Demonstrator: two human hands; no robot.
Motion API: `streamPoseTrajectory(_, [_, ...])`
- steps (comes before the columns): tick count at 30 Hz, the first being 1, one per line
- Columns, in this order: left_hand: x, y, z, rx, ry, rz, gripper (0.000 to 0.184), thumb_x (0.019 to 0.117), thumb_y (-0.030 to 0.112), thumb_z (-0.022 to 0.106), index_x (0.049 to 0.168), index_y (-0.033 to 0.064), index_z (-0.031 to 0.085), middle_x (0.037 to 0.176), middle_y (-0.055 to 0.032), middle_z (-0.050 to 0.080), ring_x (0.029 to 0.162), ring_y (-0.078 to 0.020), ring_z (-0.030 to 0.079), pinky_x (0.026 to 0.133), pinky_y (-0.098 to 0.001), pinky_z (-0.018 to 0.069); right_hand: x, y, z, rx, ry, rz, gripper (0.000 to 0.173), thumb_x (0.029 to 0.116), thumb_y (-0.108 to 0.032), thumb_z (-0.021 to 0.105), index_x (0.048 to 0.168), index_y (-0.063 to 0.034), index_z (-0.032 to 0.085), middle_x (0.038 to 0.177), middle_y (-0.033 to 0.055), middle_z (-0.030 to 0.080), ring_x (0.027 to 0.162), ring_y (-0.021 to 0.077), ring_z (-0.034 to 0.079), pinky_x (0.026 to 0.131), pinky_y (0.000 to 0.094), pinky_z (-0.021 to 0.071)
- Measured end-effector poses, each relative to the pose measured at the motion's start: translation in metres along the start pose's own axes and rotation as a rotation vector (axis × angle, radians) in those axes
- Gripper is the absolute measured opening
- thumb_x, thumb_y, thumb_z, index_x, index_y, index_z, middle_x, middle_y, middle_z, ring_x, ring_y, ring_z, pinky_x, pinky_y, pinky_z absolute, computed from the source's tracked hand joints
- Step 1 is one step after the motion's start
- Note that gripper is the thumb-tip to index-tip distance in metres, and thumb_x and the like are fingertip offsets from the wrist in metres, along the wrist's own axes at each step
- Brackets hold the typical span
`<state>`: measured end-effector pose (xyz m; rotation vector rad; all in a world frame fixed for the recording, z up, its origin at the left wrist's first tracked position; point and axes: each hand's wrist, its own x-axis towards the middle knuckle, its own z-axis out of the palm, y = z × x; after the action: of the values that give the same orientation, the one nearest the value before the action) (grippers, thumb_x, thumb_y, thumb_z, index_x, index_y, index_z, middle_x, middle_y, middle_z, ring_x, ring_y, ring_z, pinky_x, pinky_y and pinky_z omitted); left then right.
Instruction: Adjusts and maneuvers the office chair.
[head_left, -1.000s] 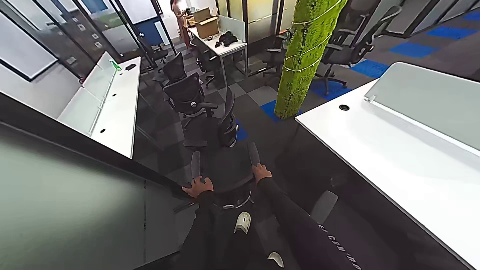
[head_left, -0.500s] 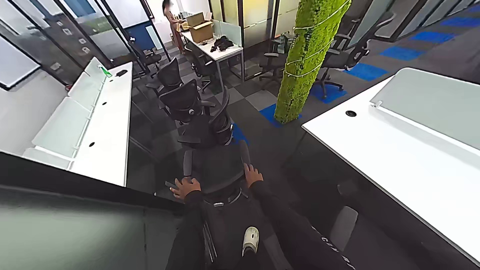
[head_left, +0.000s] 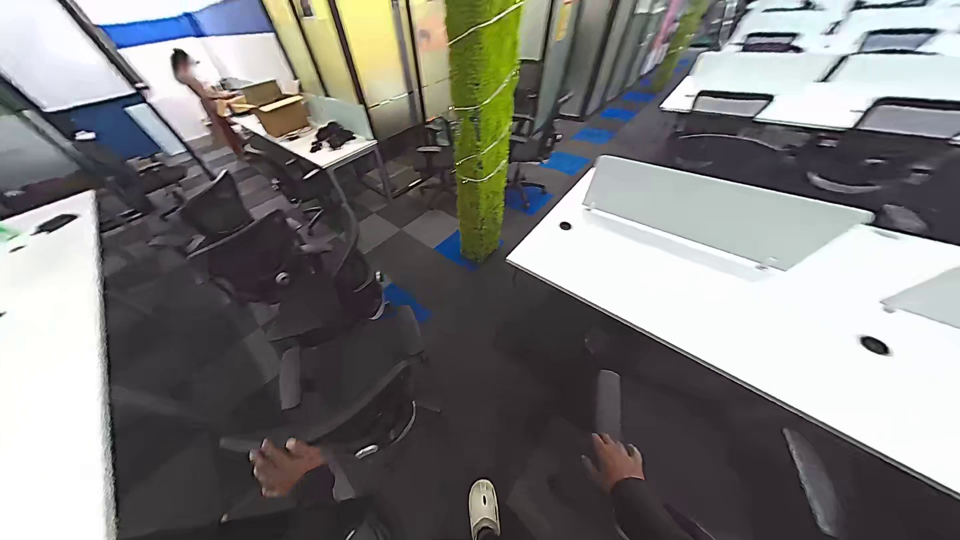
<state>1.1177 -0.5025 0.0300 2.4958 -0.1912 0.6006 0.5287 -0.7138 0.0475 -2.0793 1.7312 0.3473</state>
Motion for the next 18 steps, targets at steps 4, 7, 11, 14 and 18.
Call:
streamPoseTrajectory(4, [-0.134, 0.002, -0.018, 0.004, -0.411, -0.056, 0.074, 0.1077, 0.045, 0.044, 0.156, -0.0108, 0.032, 0.159, -0.0328, 0.037, 0.150, -0.0416, 0.038, 0.124, -0.0501, 0.0306, -0.059, 0.095, -0.023, 0.079, 0.139, 0.267, 0.059, 0.0948, -0.049, 0.068, 0.138, -0.0090, 0.064, 0.142, 0.0160, 0.063, 0.135, 0.0386, 0.055, 0.117, 0.0703, 0.0258])
streamPoseTrajectory(7, [-0.254, 0.029, -0.041, 0.160, -0.952, 0.255, 0.071, 0.1018, 0.046, 0.055, 0.150, -0.0056, 0.047, 0.152, -0.0273, 0.049, 0.144, -0.0382, 0.047, 0.120, -0.0525, 0.0367, -0.096, 0.154, -0.011, 0.118, 0.061, 0.458, 0.064, 0.0984, -0.063, 0.053, 0.139, -0.0151, 0.065, 0.144, 0.0111, 0.063, 0.137, 0.0361, 0.054, 0.117, 0.0712, 0.0238])
streamPoseTrajectory(11, [-0.400, 0.104, -0.103, 0.030, -1.366, 1.046, 0.079, 0.0927, 0.039, 0.070, 0.157, 0.0036, 0.040, 0.168, -0.0216, 0.028, 0.155, -0.0432, 0.025, 0.122, -0.0610, 0.0293, -0.146, 0.191, 0.010, 0.125, 0.015, 0.454, 0.073, 0.1020, -0.069, 0.031, 0.138, -0.0158, 0.065, 0.141, 0.0094, 0.065, 0.137, 0.0319, 0.056, 0.121, 0.0678, 0.0211])
streamPoseTrajectory(14, [-0.475, 0.181, -0.166, -0.132, -1.390, 1.417, 0.082, 0.0883, 0.035, 0.074, 0.159, 0.0116, 0.040, 0.171, -0.0115, 0.025, 0.158, -0.0381, 0.018, 0.121, -0.0637, 0.0269, -0.181, 0.206, 0.024, 0.134, 0.116, 0.409, 0.068, 0.1000, -0.068, 0.041, 0.139, -0.0169, 0.064, 0.142, 0.0075, 0.064, 0.140, 0.0300, 0.053, 0.123, 0.0670, 0.0164])
streamPoseTrajectory(18, [-0.546, 0.257, -0.222, -0.277, -1.321, 1.665, 0.087, 0.0853, 0.031, 0.078, 0.161, 0.0153, 0.037, 0.171, -0.0073, 0.025, 0.159, -0.0365, 0.014, 0.122, -0.0672, 0.0209, -0.220, 0.232, 0.028, 0.154, 0.179, 0.345, 0.062, 0.0940, -0.050, 0.065, 0.146, -0.0177, 0.058, 0.149, 0.0076, 0.059, 0.147, 0.0294, 0.044, 0.124, 0.0659, 0.0129])
